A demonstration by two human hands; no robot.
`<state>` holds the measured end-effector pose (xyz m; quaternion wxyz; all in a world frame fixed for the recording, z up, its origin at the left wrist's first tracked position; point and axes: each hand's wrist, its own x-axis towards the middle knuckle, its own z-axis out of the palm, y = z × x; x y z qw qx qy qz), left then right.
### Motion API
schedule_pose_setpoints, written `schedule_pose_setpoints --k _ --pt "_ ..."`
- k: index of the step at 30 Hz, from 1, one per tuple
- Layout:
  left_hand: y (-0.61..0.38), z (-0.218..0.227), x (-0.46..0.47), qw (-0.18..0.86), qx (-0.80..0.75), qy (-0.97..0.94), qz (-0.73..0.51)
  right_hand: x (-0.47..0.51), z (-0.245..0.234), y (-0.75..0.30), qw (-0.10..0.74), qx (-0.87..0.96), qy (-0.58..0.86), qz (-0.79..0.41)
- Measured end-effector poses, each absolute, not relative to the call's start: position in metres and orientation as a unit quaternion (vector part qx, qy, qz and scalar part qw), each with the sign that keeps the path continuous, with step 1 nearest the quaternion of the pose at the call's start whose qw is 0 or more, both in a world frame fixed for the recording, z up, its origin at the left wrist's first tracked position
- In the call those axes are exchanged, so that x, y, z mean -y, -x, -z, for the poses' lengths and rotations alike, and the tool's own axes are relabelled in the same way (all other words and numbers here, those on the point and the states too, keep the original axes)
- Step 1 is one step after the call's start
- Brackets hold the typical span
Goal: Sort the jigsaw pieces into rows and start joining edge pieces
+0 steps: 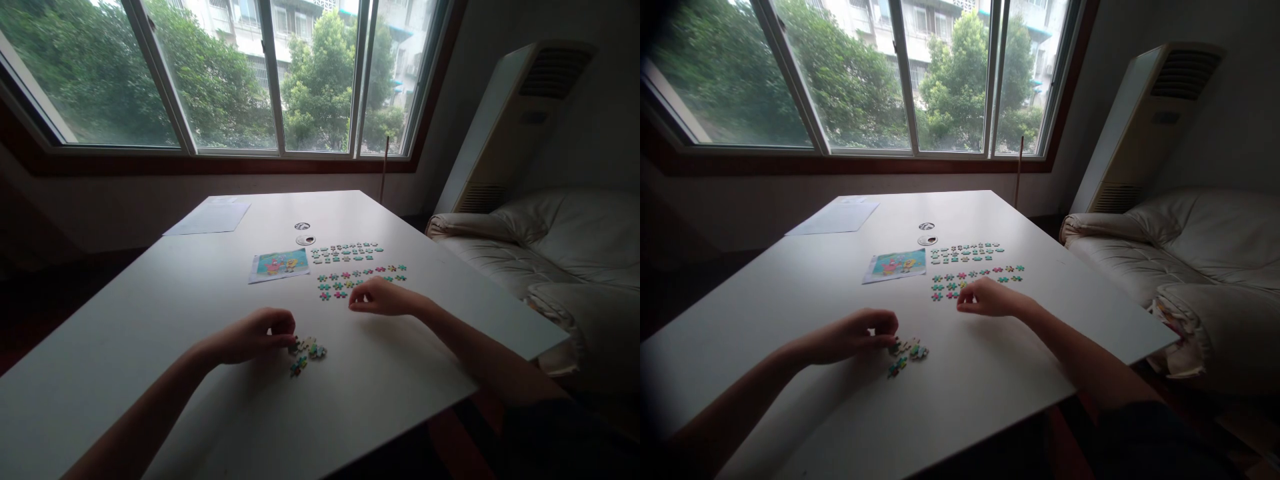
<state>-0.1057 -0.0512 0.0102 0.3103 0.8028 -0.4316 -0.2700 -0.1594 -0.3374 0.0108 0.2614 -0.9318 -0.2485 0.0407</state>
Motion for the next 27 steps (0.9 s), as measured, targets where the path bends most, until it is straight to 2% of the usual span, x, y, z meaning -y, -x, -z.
schedule_pose_setpoints --k 3,10,16,21,27 --pt "0.106 -0.005 0.056 0.347 0.406 -0.803 0.265 0.309 -0.002 0.168 0.272 0.293 0.916 -0.021" --pt "0.105 -0.001 0.062 0.332 0.368 -0.84 0.223 0.283 0.009 0.179 0.284 0.284 0.915 0.037" --pt "0.12 -0.01 0.076 0.496 0.252 -0.794 0.244 0.277 0.014 0.182 0.322 0.244 0.903 0.146" --pt "0.136 -0.017 0.088 0.55 0.198 -0.77 0.257 0.273 0.015 0.182 0.349 0.221 0.887 0.206" --pt "0.134 -0.011 0.087 0.583 0.167 -0.756 0.246 0.274 0.013 0.181 0.344 0.21 0.888 0.221"
